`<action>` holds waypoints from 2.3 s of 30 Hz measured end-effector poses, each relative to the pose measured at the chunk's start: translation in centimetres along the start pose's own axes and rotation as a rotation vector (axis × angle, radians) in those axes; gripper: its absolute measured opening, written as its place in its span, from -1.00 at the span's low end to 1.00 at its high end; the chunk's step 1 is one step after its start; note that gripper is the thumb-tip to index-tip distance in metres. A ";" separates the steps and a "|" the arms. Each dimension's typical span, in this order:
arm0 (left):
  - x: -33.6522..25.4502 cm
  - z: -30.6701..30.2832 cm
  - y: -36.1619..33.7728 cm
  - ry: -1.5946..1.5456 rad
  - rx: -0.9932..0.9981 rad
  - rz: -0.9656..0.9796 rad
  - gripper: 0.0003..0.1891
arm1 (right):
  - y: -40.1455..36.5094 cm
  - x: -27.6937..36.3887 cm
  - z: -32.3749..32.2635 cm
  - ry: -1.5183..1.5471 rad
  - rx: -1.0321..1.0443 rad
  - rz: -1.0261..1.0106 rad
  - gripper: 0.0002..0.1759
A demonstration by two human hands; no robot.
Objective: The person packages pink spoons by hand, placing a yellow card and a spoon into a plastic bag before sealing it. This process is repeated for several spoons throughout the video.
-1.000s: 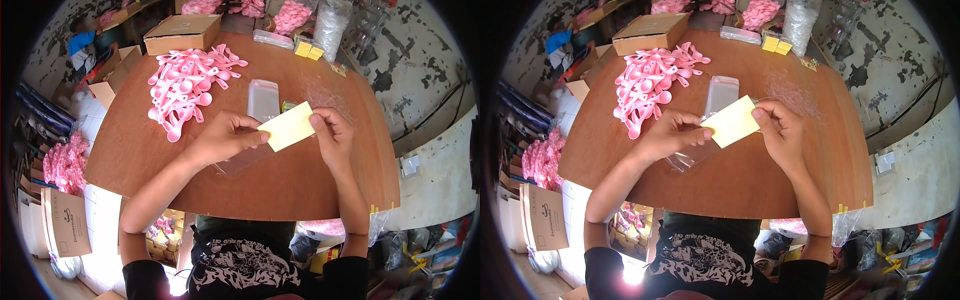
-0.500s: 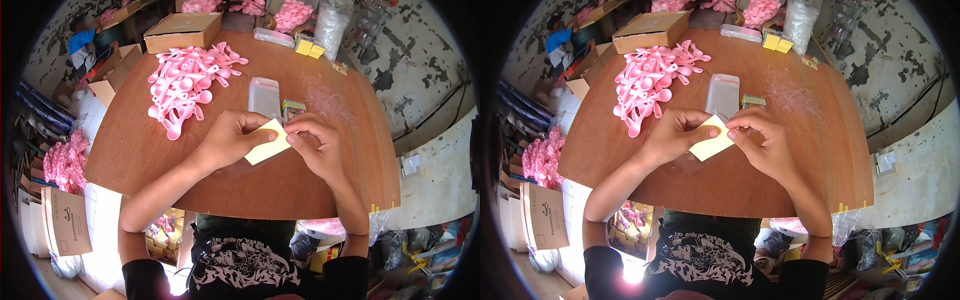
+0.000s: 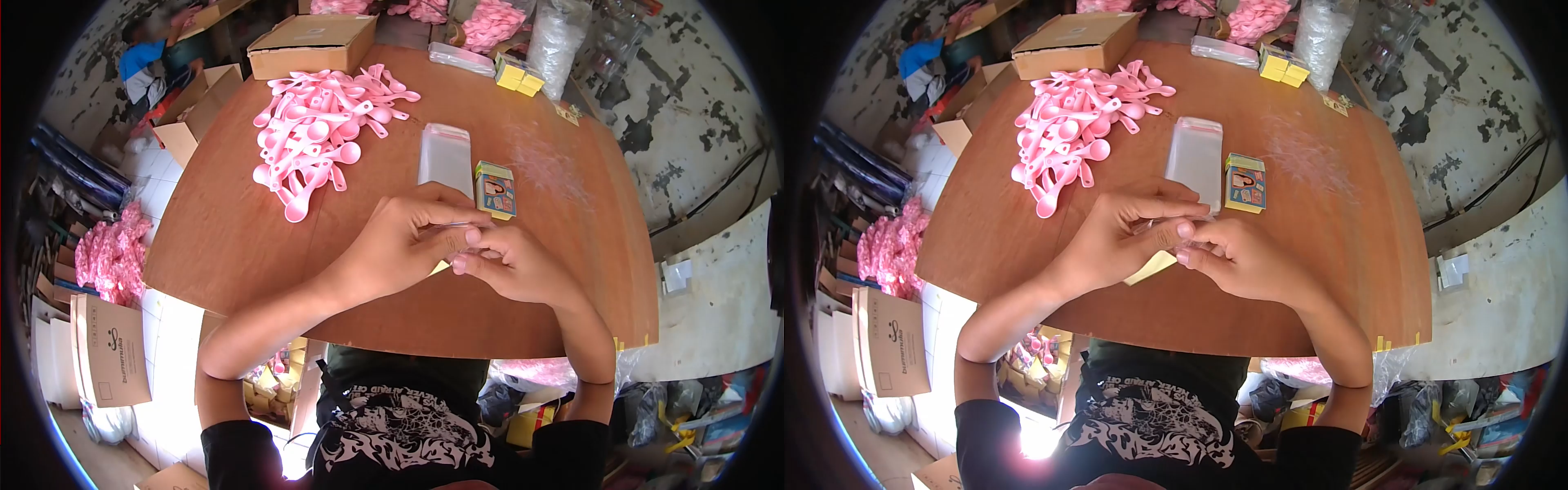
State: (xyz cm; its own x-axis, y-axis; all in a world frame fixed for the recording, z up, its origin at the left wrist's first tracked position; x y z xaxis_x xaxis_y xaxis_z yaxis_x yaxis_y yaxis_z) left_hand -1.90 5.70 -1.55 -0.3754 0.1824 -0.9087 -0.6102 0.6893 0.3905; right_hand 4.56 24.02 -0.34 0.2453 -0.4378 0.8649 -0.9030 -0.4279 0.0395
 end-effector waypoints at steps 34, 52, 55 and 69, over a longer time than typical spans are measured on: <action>6.2 -4.3 -2.4 -0.032 0.162 -0.245 -0.60 | 16.5 -5.1 -5.6 0.390 -0.341 0.138 -0.70; 6.1 -2.9 -2.3 -0.074 0.137 -0.278 -0.60 | 3.4 -3.8 -4.7 0.544 -0.649 0.101 -0.75; 6.1 -3.2 -2.2 -0.116 0.151 -0.317 -0.59 | 3.7 -4.3 -4.9 0.531 -0.640 0.116 -0.75; 5.6 -2.9 -1.9 -0.189 0.106 -0.392 -0.71 | 4.6 -4.7 -4.0 0.497 -0.599 0.122 -0.74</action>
State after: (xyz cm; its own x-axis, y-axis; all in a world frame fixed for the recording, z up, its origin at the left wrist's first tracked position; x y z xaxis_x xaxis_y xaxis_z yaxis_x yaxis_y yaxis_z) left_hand -4.87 3.40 -7.00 0.0103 0.0117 -0.9999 -0.6024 0.7982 0.0031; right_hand -2.16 27.25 -2.28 0.0736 0.0116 0.9972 -0.9844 0.1608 0.0708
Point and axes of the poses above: each hand's wrist, its own y-axis towards the middle knuckle, its own z-axis out of the palm, x = y × z, the point moved 1 cm from there along y, towards the middle knuckle
